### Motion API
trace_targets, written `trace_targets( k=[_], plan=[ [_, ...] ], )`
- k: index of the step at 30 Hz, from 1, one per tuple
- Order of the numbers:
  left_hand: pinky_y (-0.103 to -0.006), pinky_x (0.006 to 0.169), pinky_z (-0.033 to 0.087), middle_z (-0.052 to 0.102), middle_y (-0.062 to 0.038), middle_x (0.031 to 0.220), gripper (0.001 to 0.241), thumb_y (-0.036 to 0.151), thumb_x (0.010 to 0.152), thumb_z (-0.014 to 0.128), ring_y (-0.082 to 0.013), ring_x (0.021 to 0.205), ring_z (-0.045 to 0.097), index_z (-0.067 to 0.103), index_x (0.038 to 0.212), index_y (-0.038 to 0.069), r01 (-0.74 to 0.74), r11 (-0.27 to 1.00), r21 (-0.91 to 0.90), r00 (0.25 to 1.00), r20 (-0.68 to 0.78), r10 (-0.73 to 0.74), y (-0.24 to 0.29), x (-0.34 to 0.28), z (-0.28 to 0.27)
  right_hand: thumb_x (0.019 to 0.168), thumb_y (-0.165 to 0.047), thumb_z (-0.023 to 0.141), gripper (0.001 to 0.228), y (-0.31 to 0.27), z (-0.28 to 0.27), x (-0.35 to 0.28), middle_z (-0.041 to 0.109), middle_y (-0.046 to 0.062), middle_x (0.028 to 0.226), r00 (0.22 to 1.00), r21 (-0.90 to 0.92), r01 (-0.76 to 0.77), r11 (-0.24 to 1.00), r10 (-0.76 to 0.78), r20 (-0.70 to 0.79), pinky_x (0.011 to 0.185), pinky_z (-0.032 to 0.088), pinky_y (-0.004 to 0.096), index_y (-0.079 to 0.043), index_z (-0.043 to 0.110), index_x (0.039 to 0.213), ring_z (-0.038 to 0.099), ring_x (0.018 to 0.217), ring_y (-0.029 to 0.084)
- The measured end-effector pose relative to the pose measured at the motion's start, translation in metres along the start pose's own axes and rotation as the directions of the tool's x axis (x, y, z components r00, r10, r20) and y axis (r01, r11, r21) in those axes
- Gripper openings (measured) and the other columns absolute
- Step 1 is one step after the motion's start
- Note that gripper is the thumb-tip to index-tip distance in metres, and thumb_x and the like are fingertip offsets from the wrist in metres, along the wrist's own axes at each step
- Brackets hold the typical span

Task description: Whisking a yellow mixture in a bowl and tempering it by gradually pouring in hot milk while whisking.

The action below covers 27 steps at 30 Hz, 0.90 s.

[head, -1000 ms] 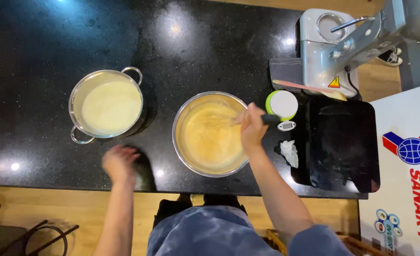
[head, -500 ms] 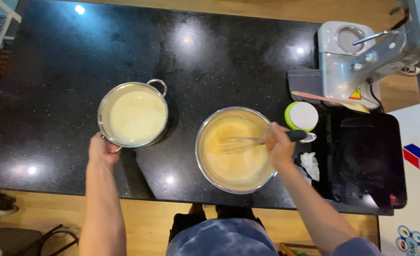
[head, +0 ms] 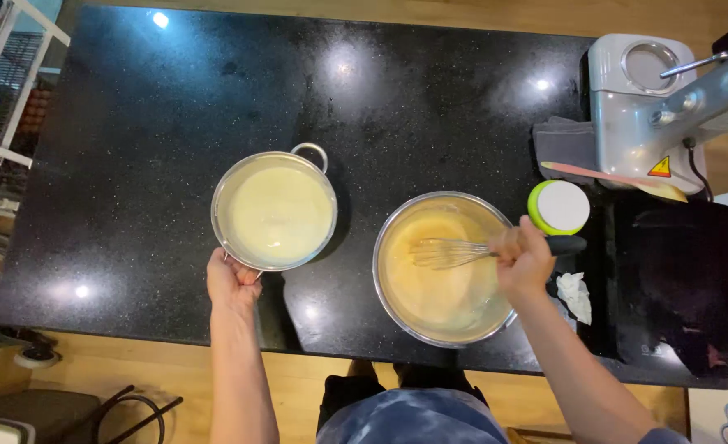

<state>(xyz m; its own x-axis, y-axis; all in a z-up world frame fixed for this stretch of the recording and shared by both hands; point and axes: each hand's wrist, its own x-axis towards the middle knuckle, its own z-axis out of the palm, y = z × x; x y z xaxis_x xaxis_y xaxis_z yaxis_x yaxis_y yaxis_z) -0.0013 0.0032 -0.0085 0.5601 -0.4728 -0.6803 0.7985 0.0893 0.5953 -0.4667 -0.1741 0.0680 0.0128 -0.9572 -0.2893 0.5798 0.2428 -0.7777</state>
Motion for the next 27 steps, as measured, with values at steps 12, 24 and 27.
trace_targets(
  k=[12,24,27],
  plan=[
    [-0.0245,0.028,0.024,0.046,0.004,0.052,0.028,0.018,0.098,0.047,-0.0069,0.032,0.03,0.058,0.073,0.011,0.004,0.998,-0.063,0.985,0.173,0.007,-0.005,-0.034,0.022,0.106,-0.025,0.057,0.052,0.025,0.0,0.003,0.025,-0.001,0.055,0.984,0.065,0.178,0.982,-0.179,0.014,0.056,0.028,0.035,-0.016,0.032,0.061,0.026,0.05,0.015],
    [-0.0258,0.031,0.016,0.033,0.007,0.049,0.032,0.017,0.099,0.048,-0.0063,0.034,0.02,0.051,0.067,0.013,0.021,0.995,0.094,0.991,0.132,-0.033,0.005,-0.135,0.097,0.103,-0.014,0.058,0.038,0.029,-0.02,-0.017,0.028,-0.005,0.059,0.993,0.214,0.117,0.97,-0.117,-0.015,0.056,0.034,0.031,-0.017,0.038,0.071,0.029,0.05,0.01],
    [-0.0256,0.032,0.014,0.032,0.007,0.048,0.032,0.017,0.099,0.048,-0.0059,0.034,0.019,0.051,0.067,0.013,0.017,0.994,0.107,0.987,0.155,-0.033,0.001,-0.148,0.113,0.106,-0.017,0.057,0.049,0.009,-0.026,-0.018,0.029,-0.003,0.057,0.977,0.056,0.157,0.986,-0.164,0.137,0.054,0.035,0.033,-0.017,0.034,0.063,0.032,0.05,0.013]
  ],
)
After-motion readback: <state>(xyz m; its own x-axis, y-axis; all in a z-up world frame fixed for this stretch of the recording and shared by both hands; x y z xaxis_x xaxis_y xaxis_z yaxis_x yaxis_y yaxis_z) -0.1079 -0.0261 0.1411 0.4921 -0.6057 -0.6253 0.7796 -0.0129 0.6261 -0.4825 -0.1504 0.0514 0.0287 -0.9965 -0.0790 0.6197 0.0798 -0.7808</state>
